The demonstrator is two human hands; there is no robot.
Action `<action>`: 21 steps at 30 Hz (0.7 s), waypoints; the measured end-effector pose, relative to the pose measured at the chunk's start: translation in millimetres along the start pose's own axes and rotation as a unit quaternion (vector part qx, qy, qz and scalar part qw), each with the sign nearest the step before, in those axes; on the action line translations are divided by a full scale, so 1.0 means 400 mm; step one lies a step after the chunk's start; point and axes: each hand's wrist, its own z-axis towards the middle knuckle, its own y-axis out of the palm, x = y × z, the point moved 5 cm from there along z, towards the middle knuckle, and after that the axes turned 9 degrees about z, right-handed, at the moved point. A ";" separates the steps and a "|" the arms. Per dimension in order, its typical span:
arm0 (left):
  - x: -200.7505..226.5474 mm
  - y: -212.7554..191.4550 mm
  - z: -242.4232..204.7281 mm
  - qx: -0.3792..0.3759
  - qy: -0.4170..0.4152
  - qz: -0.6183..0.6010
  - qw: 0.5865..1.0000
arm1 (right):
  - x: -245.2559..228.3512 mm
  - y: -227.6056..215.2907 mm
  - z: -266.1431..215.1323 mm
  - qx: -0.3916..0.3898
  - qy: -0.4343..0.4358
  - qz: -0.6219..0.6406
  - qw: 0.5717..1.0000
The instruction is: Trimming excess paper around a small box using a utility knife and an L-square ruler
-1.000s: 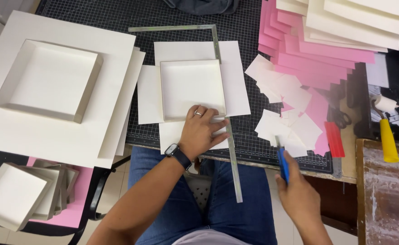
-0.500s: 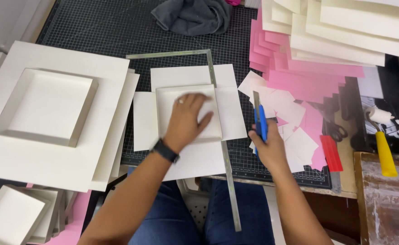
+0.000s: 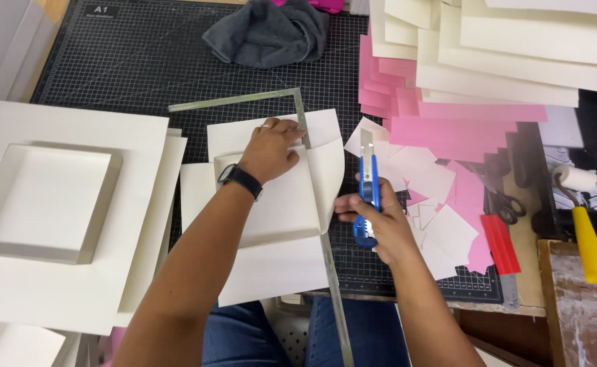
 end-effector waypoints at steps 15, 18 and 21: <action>-0.005 -0.015 -0.016 0.028 0.016 -0.026 0.999 | 0.048 -0.036 0.085 0.094 -0.030 -0.033 0.995; -0.003 -0.014 -0.016 0.036 0.017 -0.030 0.999 | 0.050 0.025 0.074 -0.001 0.041 0.111 0.993; 0.001 -0.020 -0.020 0.037 0.017 -0.032 0.999 | 0.169 -0.071 0.157 0.067 -0.049 -0.089 0.993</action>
